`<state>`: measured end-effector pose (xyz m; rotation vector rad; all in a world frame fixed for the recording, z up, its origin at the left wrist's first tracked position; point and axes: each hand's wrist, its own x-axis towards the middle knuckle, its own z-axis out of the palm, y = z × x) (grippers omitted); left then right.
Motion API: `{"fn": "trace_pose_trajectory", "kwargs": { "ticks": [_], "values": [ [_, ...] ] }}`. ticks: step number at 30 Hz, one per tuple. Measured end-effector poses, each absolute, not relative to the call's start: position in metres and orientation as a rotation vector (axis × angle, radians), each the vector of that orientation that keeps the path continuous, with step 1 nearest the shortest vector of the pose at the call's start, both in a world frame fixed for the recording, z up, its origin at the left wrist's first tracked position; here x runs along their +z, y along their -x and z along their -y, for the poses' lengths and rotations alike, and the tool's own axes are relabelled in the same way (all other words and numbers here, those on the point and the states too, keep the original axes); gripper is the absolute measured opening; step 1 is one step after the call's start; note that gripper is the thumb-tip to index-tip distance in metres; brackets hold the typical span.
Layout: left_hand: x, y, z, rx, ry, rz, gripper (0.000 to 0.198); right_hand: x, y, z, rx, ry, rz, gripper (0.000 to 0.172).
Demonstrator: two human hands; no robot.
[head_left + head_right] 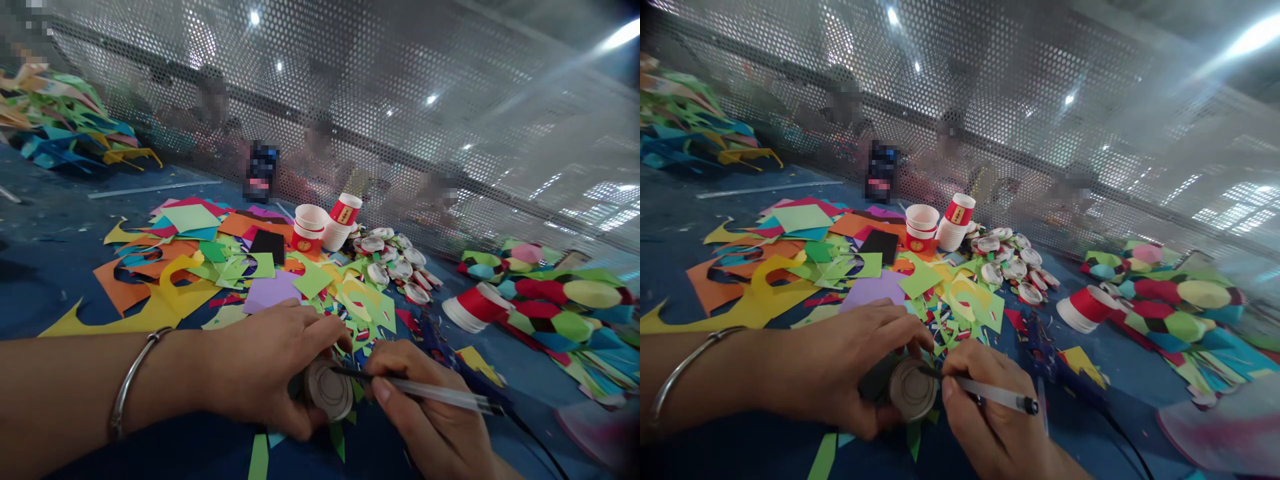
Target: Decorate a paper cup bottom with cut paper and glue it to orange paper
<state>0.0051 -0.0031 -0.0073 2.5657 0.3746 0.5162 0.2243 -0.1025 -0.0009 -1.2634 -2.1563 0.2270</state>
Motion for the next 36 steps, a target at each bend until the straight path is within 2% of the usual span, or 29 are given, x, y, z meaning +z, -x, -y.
{"fn": "trace_pose_trajectory", "kwargs": {
  "ticks": [13, 36],
  "values": [
    [-0.010, -0.006, 0.004, 0.528, -2.550, -0.355, 0.059, -0.002, -0.218, 0.105, 0.349, 1.224, 2.199, 0.012],
    [-0.008, -0.004, 0.001, 0.505, -2.546, -0.332, 0.063, -0.001, -0.224, 0.106, 0.266, 1.280, 2.162, 0.012]
  ]
}}
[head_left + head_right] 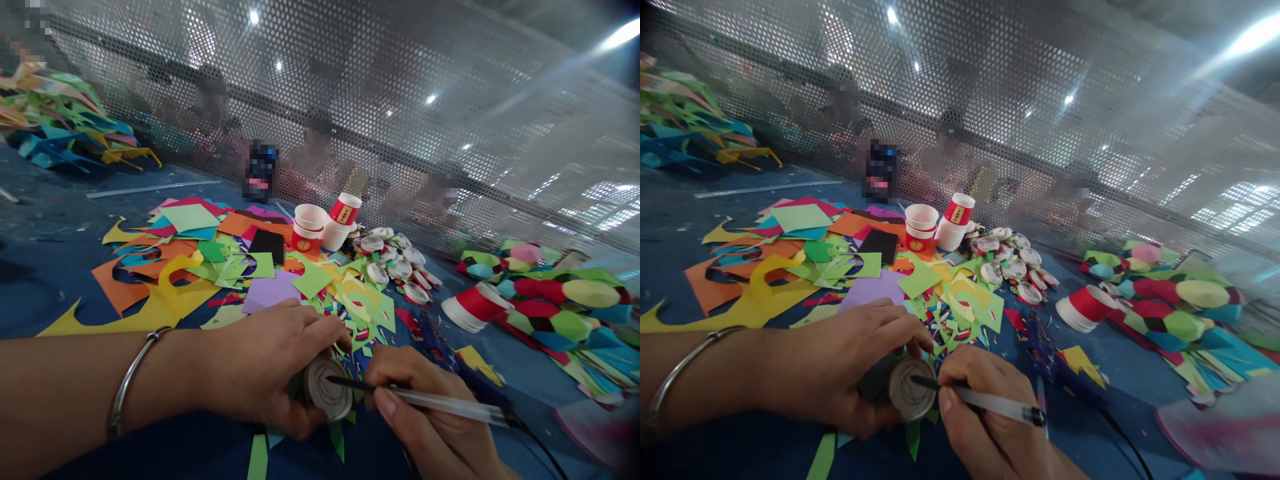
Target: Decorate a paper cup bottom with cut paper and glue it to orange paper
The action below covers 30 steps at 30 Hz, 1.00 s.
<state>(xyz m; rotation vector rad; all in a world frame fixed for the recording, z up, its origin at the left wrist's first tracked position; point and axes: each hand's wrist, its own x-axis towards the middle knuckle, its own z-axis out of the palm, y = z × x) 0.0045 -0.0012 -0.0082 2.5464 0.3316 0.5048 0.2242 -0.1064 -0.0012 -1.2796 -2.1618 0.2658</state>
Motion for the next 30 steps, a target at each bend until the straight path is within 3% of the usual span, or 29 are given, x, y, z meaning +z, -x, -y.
{"fn": "trace_pose_trajectory", "kwargs": {
  "ticks": [30],
  "values": [
    [-0.009, -0.005, 0.003, 0.514, -2.553, -0.364, 0.061, -0.001, -0.229, 0.108, 0.294, 1.277, 2.164, 0.014]
  ]
}}
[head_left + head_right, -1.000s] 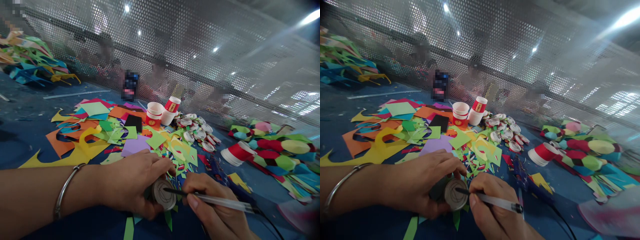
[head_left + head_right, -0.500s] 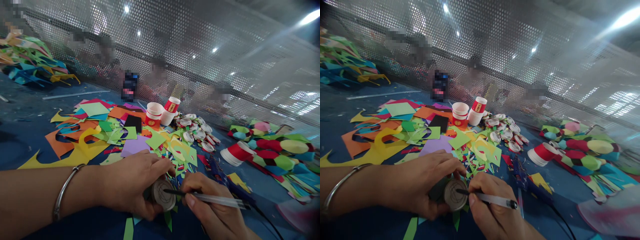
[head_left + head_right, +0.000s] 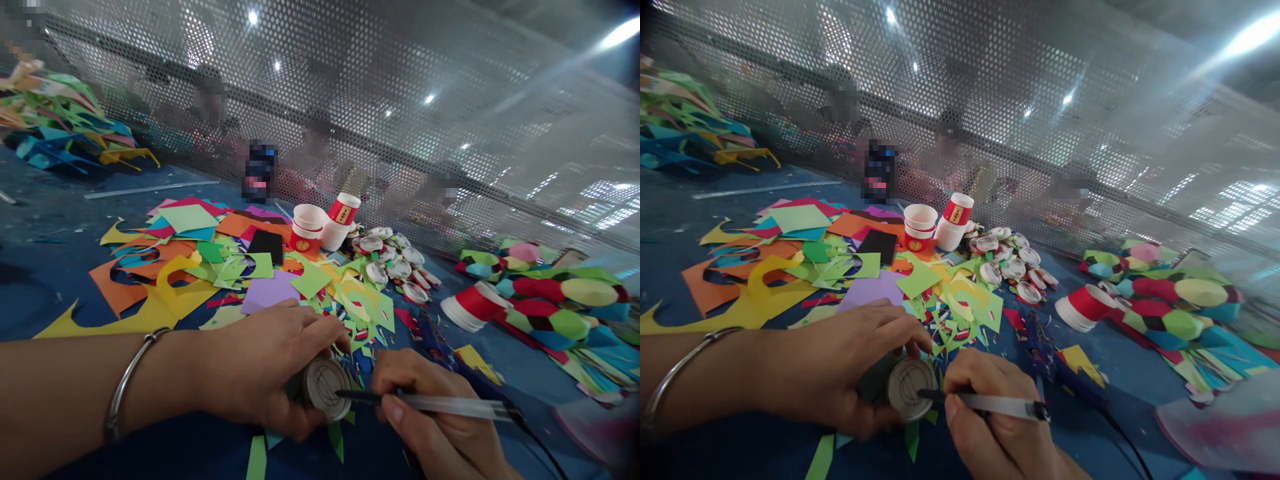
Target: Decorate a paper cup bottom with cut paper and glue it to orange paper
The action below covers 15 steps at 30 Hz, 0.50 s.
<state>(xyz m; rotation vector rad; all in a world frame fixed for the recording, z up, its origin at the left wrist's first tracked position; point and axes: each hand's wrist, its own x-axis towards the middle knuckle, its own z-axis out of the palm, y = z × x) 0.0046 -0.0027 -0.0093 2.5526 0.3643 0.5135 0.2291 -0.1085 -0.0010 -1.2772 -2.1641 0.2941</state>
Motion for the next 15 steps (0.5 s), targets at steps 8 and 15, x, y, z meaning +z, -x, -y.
{"fn": "trace_pose_trajectory", "kwargs": {
  "ticks": [8, 15],
  "values": [
    [-0.0085, -0.0057, 0.0037, 0.508, -2.547, -0.373, 0.057, -0.0027, -0.2241, 0.1016, 0.273, 1.268, 2.170, 0.011],
    [-0.0090, -0.0054, 0.0048, 0.520, -2.548, -0.382, 0.057, -0.0002, -0.2213, 0.0992, 0.278, 1.264, 2.174, 0.011]
  ]
}}
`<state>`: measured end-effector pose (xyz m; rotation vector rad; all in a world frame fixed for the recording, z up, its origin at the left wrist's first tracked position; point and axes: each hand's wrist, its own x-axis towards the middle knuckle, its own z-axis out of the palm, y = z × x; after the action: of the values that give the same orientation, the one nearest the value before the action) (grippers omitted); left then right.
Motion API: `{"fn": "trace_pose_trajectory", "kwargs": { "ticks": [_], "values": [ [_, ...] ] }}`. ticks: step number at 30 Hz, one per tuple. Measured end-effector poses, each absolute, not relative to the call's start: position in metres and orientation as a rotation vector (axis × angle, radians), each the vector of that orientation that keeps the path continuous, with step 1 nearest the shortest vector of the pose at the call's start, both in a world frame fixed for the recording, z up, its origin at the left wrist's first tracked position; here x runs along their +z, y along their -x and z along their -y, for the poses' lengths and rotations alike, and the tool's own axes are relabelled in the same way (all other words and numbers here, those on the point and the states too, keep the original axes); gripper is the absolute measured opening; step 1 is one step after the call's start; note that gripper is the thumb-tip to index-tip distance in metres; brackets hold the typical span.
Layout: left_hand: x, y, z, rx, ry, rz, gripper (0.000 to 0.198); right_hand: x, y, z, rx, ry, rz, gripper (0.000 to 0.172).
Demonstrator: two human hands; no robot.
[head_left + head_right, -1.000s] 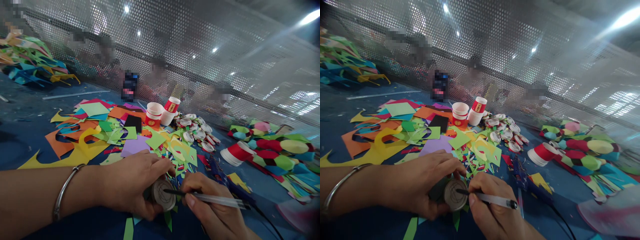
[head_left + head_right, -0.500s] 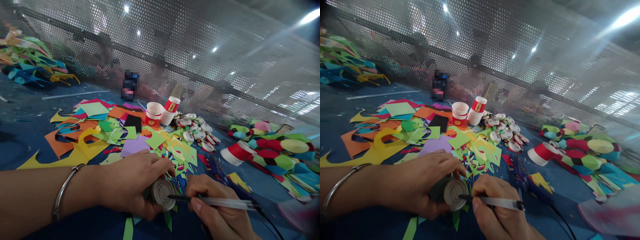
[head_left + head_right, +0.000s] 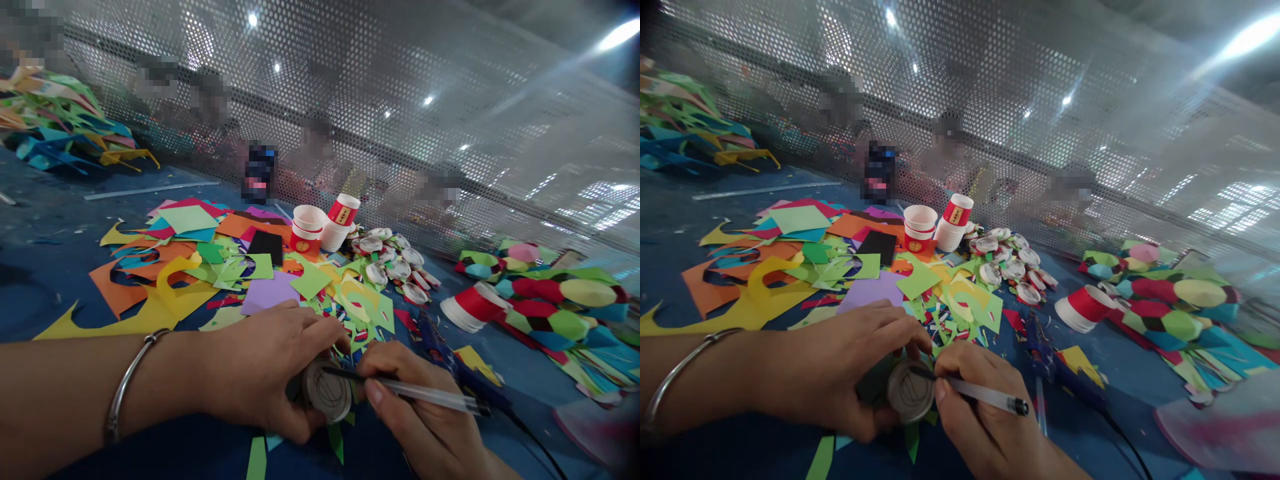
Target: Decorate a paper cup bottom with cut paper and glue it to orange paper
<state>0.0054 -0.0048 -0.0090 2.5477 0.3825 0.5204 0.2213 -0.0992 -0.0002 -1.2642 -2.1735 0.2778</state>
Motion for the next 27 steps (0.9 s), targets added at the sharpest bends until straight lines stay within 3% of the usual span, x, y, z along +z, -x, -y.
{"fn": "trace_pose_trajectory", "kwargs": {
  "ticks": [27],
  "values": [
    [-0.0099, -0.0063, 0.0029, 0.524, -2.552, -0.360, 0.057, -0.0009, -0.2262, 0.1048, 0.247, 1.269, 2.171, 0.012]
  ]
}}
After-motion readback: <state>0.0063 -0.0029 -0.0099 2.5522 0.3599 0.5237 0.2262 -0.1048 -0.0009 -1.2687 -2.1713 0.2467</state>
